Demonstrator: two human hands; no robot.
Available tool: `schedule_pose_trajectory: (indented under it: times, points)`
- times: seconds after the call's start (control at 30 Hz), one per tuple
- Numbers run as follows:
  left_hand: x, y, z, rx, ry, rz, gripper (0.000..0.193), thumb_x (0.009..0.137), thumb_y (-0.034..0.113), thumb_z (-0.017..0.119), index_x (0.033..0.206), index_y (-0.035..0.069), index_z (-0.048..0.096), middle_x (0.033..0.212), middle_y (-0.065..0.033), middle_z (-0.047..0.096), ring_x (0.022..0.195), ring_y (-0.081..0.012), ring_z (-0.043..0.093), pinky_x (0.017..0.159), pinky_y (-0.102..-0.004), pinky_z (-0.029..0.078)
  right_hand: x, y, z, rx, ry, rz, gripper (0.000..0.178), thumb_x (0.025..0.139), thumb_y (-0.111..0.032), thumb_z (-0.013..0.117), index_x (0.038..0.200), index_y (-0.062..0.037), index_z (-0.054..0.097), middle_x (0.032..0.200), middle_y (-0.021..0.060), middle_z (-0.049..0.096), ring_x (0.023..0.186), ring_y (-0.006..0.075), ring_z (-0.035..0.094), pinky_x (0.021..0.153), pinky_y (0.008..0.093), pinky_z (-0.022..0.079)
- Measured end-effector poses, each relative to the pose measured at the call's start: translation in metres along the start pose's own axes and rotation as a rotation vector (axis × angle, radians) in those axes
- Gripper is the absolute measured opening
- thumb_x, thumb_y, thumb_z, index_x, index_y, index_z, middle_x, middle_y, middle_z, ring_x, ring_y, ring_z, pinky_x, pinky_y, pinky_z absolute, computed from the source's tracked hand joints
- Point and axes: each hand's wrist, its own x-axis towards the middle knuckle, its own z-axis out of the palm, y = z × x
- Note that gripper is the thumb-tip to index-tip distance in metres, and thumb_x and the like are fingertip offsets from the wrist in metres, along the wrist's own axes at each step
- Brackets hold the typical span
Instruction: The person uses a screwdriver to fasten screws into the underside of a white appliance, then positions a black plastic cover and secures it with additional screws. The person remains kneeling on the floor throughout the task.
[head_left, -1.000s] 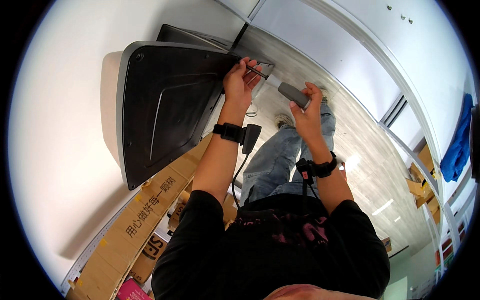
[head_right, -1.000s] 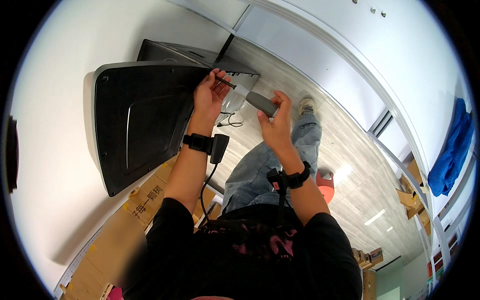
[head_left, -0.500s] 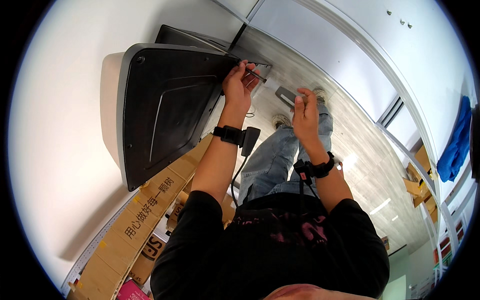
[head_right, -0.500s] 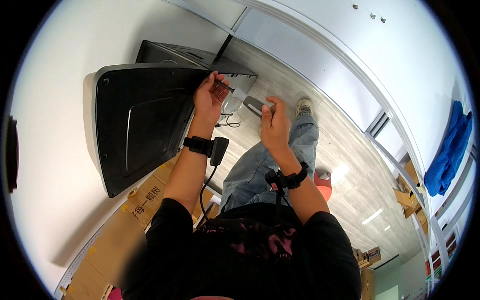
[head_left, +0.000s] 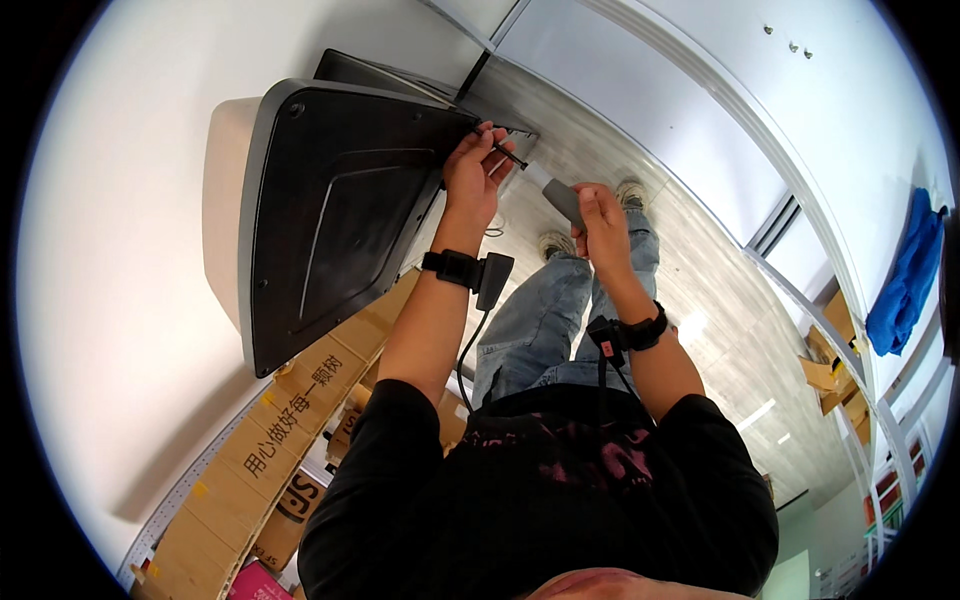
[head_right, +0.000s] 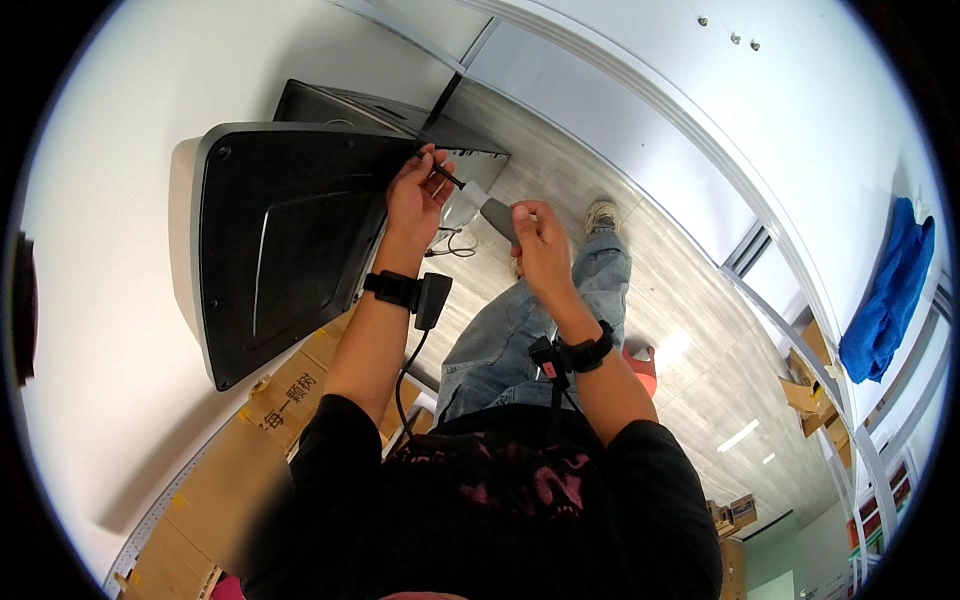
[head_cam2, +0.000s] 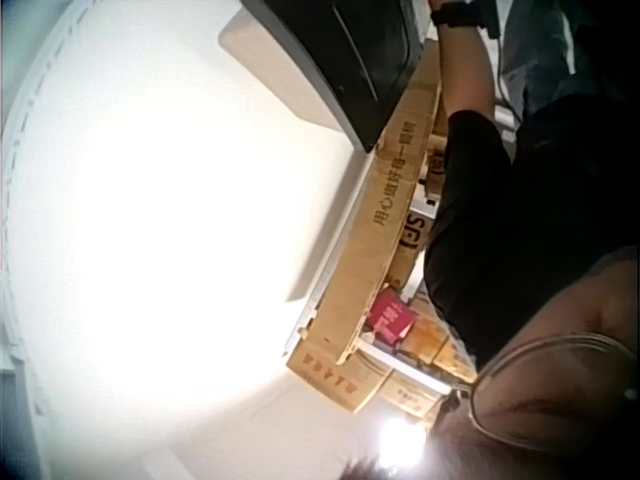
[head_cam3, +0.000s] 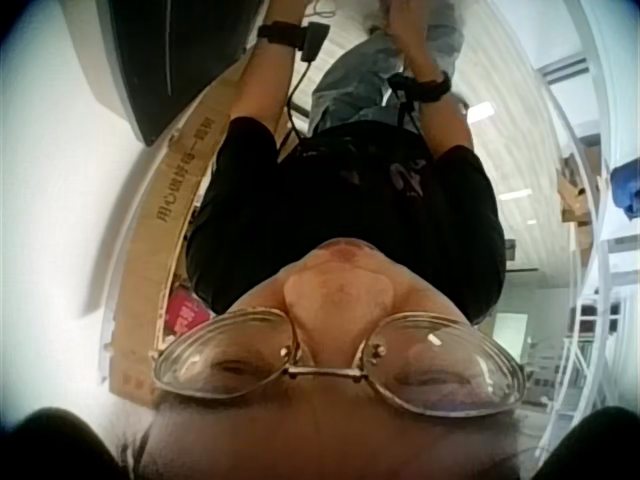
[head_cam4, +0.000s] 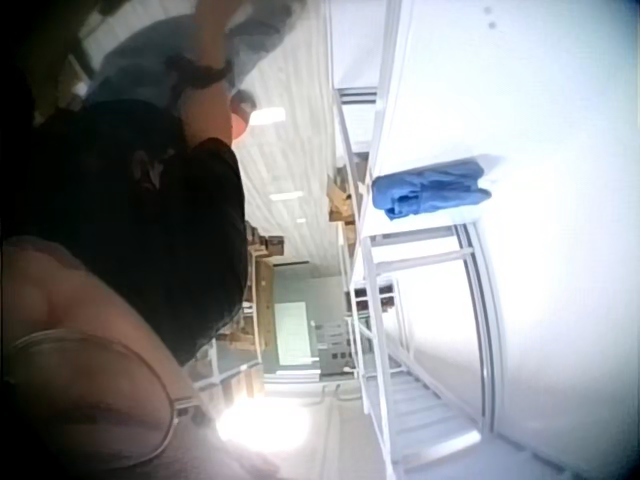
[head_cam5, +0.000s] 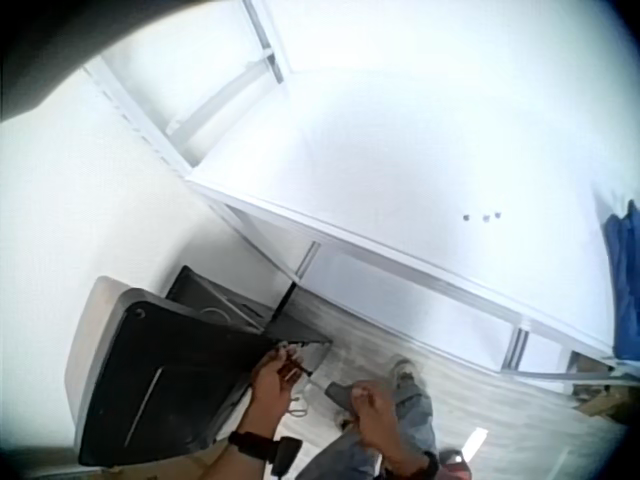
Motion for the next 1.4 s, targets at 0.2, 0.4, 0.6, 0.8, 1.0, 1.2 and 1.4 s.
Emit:
schedule_pose_trajectory:
  times: [0.2, 0.4, 0.6, 0.8, 1.0, 1.2, 1.4]
  points:
    - [-0.002, 0.002, 0.000, 0.029, -0.040, -0.030, 0.020, 0.092, 0.015, 0.054, 0.112, 0.012, 0.057, 0.101, -0.0010, 0.064, 0.088, -0.0150, 0.062, 0.073, -0.0269, 0.048, 0.002, -0.001, -0.014, -0.092, -0.108, -0.002, 0.031, 0.084, -0.023, 0.066, 0.104, -0.0040, 0.053, 0.063, 0.0018, 0.052, 0.045, 0.0065, 0.046, 0.038, 0.0220, 0.033]
    - [-0.004, 0.005, -0.002, 0.106, -0.129, -0.044, 0.022, 0.092, 0.014, 0.054, 0.114, 0.010, 0.056, 0.104, -0.0031, 0.064, 0.090, -0.0154, 0.062, 0.073, -0.0277, 0.050, -0.007, -0.005, -0.031, -0.043, -0.138, 0.015, 0.025, 0.086, -0.023, 0.063, 0.101, -0.0048, 0.053, 0.064, 0.0022, 0.055, 0.046, 0.0077, 0.050, 0.042, 0.0228, 0.038]
    - [-0.037, 0.027, 0.038, 0.384, -0.329, 0.024, 0.020, 0.090, 0.012, 0.057, 0.109, 0.006, 0.059, 0.100, -0.0067, 0.066, 0.086, -0.0149, 0.064, 0.071, -0.0266, 0.052, -0.035, -0.020, -0.066, 0.027, -0.249, -0.114, 0.035, 0.085, -0.020, 0.065, 0.111, -0.0012, 0.051, 0.084, 0.0060, 0.059, 0.064, 0.0104, 0.055, 0.058, 0.0250, 0.045]
    - [-0.074, 0.064, 0.125, 0.664, -0.615, 0.230, 0.024, 0.088, 0.013, 0.062, 0.109, 0.002, 0.062, 0.094, -0.0061, 0.068, 0.081, -0.0119, 0.063, 0.068, -0.0244, 0.050, -0.085, -0.097, -0.101, -0.154, -0.185, -0.158, 0.042, 0.084, -0.022, 0.067, 0.117, -0.0017, 0.051, 0.085, 0.0037, 0.056, 0.064, 0.0085, 0.052, 0.056, 0.0232, 0.043]
    - [-0.103, 0.080, 0.229, 1.041, -0.506, 0.745, 0.026, 0.079, 0.011, 0.069, 0.105, 0.007, 0.065, 0.085, -0.0037, 0.066, 0.072, -0.0138, 0.060, 0.065, -0.0260, 0.048, -0.119, -0.149, -0.148, -0.008, -0.042, -0.347, 0.033, 0.084, -0.018, 0.066, 0.111, -0.0029, 0.054, 0.077, -0.0001, 0.055, 0.061, 0.0059, 0.049, 0.055, 0.0212, 0.041]
    - [-0.078, 0.060, 0.278, 1.170, -0.363, 1.155, 0.023, 0.076, 0.011, 0.070, 0.099, 0.010, 0.067, 0.084, -0.0026, 0.061, 0.071, -0.0148, 0.055, 0.062, -0.0276, 0.046, -0.129, -0.165, -0.187, 0.011, 0.088, -0.381, 0.031, 0.084, -0.015, 0.065, 0.110, -0.0026, 0.054, 0.074, -0.0005, 0.054, 0.058, 0.0060, 0.048, 0.053, 0.0209, 0.040]
    - [-0.074, 0.053, 0.296, 1.246, -0.287, 1.157, 0.010, 0.076, 0.012, 0.070, 0.086, 0.012, 0.070, 0.080, -0.0002, 0.061, 0.071, -0.0153, 0.057, 0.062, -0.0277, 0.046, -0.124, -0.183, -0.207, 0.003, 0.091, -0.390, 0.033, 0.084, -0.016, 0.066, 0.111, -0.0022, 0.053, 0.075, -0.0004, 0.054, 0.058, 0.0058, 0.047, 0.052, 0.0210, 0.040]
